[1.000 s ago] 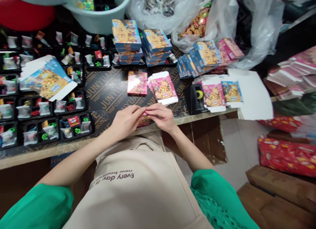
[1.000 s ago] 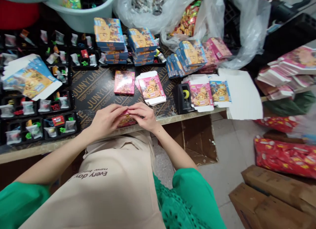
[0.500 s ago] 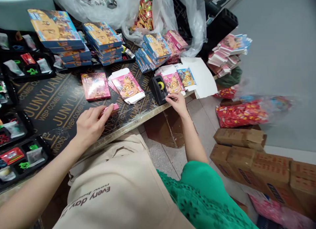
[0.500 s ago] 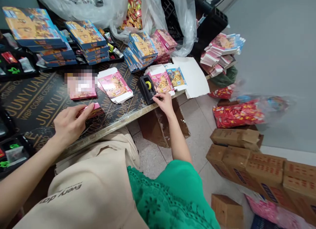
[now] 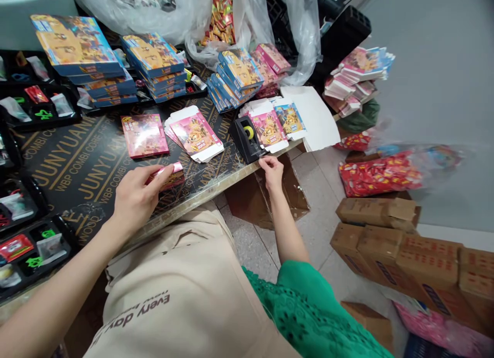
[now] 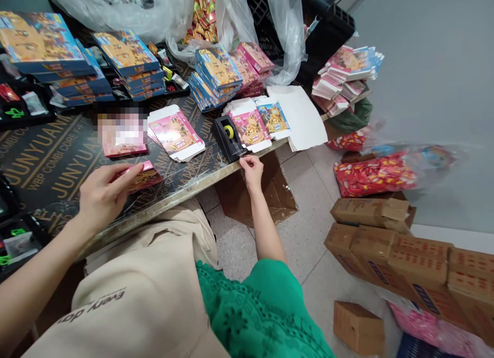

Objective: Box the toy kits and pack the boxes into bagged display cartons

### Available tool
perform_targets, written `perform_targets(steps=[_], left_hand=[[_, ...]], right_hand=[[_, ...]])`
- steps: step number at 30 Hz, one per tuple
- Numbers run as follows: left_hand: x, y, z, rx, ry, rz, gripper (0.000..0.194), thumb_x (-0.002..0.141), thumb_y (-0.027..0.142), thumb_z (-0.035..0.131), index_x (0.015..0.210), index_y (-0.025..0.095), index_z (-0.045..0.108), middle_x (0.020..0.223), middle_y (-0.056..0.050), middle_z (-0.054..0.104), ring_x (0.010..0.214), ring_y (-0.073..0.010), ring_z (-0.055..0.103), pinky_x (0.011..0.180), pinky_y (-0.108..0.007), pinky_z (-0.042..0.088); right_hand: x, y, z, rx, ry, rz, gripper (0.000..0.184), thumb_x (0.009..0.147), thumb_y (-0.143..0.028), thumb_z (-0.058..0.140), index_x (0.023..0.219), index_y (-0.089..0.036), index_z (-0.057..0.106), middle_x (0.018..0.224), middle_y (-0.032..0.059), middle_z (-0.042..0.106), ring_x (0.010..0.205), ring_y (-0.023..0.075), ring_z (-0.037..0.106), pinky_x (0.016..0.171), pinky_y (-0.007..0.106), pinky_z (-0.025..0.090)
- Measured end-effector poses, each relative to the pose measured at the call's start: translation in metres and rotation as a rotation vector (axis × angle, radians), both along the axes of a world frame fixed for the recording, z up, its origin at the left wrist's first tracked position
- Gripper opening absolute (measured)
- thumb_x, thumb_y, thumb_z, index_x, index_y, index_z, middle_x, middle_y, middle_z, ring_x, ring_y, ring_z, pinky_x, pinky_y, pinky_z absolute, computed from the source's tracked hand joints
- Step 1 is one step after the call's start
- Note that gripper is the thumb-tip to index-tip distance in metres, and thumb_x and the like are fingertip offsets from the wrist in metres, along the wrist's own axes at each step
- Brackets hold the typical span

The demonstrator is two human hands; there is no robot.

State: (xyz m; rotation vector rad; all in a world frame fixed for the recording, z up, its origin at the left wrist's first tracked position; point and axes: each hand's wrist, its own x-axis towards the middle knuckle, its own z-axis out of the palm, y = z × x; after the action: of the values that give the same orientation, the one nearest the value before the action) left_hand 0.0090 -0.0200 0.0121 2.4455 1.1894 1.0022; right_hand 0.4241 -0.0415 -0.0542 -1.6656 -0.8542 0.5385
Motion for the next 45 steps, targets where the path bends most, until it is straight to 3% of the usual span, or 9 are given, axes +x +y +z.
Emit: perform_targets(steps=[4,8,15,23,30,33,38,41,45], left_hand=[[0.003,-0.002,-0.004,0.029,0.035,0.025,0.044,0.095,0.016,0.051,0.132,0.036,0.065,0.114,-0.008,0.068,0.098,-0.0264,0.062,0.083,-0.04,0.049],[0.008,-0.004,0.001,0.155,0.104,0.055,0.042,0.096,0.013,0.046,0.133,0.027,0.063,0.105,-0.01,0.065,0.091,-0.0238,0.057,0.079,-0.036,0.046],[0.01,0.0,0.005,0.168,-0.03,0.001,0.04,0.098,0.012,0.048,0.137,0.021,0.044,0.108,-0.009,0.064,0.094,-0.0216,0.057,0.082,-0.035,0.044],[0.005,0.004,0.006,0.133,0.017,-0.035,0.032,0.097,0.012,0.044,0.126,0.022,0.054,0.108,-0.009,0.063,0.095,-0.0221,0.056,0.078,-0.035,0.042],[0.02,0.004,0.004,0.233,-0.064,0.087,0.009,0.096,0.025,0.06,0.096,0.02,0.068,0.09,-0.006,0.065,0.081,-0.0189,0.054,0.071,-0.033,0.042],[0.019,0.002,0.005,0.253,-0.043,0.072,0.009,0.097,0.022,0.06,0.099,0.021,0.068,0.09,-0.006,0.067,0.081,-0.018,0.055,0.071,-0.032,0.042],[0.004,0.022,0.008,0.448,0.039,-0.071,0.042,0.096,0.013,0.056,0.136,0.025,0.059,0.107,-0.009,0.07,0.104,-0.021,0.063,0.086,-0.036,0.045],[-0.008,0.059,-0.004,0.439,0.14,-0.072,0.045,0.099,0.013,0.05,0.142,0.026,0.056,0.114,-0.011,0.068,0.114,-0.0246,0.061,0.095,-0.043,0.044],[-0.015,0.106,-0.029,0.241,0.243,-0.09,0.034,0.1,0.016,0.045,0.124,0.022,0.068,0.115,-0.015,0.067,0.111,-0.0273,0.058,0.094,-0.046,0.046]], right_hand=[[-0.008,0.002,-0.004,0.058,0.027,-0.087,0.031,0.061,-0.044,0.077,0.065,-0.017,0.062,0.077,0.0012,0.064,0.072,0.0138,0.055,0.073,0.031,0.046],[-0.061,-0.003,0.025,0.138,0.132,-0.11,0.036,0.075,-0.053,0.071,0.083,-0.018,0.067,0.063,-0.0052,0.053,0.056,0.009,0.042,0.054,0.024,0.036],[-0.195,-0.013,0.088,-0.191,0.803,0.8,0.038,0.081,-0.048,0.075,0.103,-0.018,0.076,0.043,-0.0098,0.039,0.04,0.0058,0.027,0.044,0.024,0.018],[-0.223,0.009,0.082,-0.297,1.043,0.918,0.04,0.082,-0.052,0.071,0.095,-0.014,0.077,0.037,-0.0119,0.031,0.039,0.0047,0.017,0.043,0.023,0.012],[-0.199,0.015,0.081,-0.215,0.249,0.921,0.084,0.086,-0.087,0.033,0.062,-0.016,0.072,0.037,-0.0021,0.041,0.039,0.0082,0.035,0.047,0.027,0.025],[-0.177,0.047,0.08,-0.096,-0.039,0.753,0.089,0.088,-0.087,0.021,0.056,-0.018,0.067,0.04,-0.001,0.038,0.045,0.011,0.041,0.054,0.029,0.032],[-0.15,0.145,0.063,0.03,-0.628,0.71,0.06,0.075,-0.068,0.074,0.106,-0.016,0.073,0.095,0.0079,0.064,0.087,0.0225,0.061,0.081,0.035,0.046],[-0.15,0.19,0.059,-0.156,-0.904,0.89,0.069,0.065,-0.047,0.089,0.122,-0.017,0.066,0.12,0.0129,0.058,0.105,0.0284,0.061,0.09,0.037,0.047],[-0.163,0.214,0.068,-0.371,-1.155,1.039,0.071,0.06,-0.047,0.092,0.117,-0.016,0.062,0.124,0.0159,0.056,0.1,0.0304,0.064,0.084,0.036,0.047]])
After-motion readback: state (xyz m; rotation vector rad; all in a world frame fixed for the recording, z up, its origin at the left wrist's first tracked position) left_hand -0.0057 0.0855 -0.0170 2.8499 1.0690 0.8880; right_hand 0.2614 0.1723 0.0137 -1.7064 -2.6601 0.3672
